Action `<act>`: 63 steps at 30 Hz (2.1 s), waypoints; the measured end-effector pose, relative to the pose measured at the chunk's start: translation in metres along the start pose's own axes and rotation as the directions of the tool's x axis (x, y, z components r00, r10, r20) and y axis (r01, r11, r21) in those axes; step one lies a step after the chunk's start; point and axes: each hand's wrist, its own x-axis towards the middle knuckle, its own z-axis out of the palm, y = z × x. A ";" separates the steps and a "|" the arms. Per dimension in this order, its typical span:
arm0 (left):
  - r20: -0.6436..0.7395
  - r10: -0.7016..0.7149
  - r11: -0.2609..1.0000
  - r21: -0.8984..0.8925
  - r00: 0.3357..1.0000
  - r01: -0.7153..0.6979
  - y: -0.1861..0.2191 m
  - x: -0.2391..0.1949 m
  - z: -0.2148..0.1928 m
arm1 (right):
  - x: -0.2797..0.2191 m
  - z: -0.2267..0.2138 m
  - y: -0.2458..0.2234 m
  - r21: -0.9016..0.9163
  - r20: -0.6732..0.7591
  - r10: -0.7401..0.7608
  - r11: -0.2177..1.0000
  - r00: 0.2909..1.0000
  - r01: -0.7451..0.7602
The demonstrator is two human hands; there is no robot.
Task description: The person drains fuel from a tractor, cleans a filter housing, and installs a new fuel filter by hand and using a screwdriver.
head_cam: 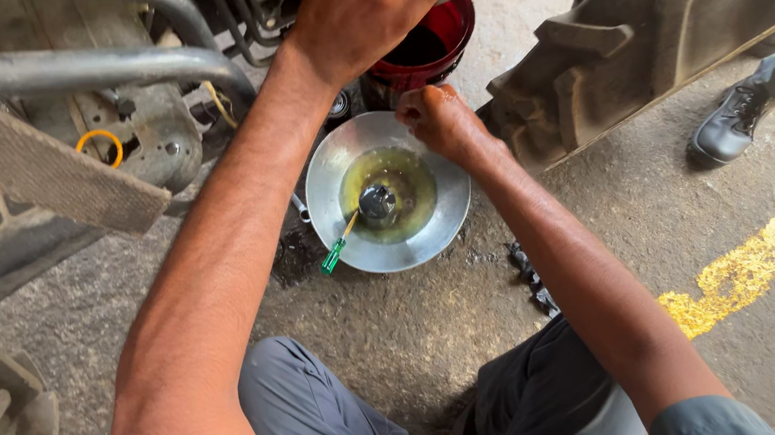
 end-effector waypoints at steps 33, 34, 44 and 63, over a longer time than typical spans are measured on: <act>-0.071 -0.118 0.992 0.042 0.990 0.122 0.017 0.008 -0.001 | -0.028 0.093 0.148 -0.020 0.198 0.177 0.984 0.964 -0.177; -0.099 -0.101 0.992 0.070 0.990 0.108 0.017 0.013 0.008 | -0.026 0.092 0.155 0.012 0.246 0.201 0.978 0.948 -0.210; 0.019 -0.168 0.984 0.062 0.986 0.167 0.023 0.012 -0.004 | -0.009 0.078 0.125 0.012 0.337 0.319 0.939 0.886 -0.343; -0.073 -0.138 0.990 0.019 0.988 0.140 0.017 0.015 -0.005 | -0.012 0.063 0.114 0.146 0.212 0.291 0.935 0.933 -0.324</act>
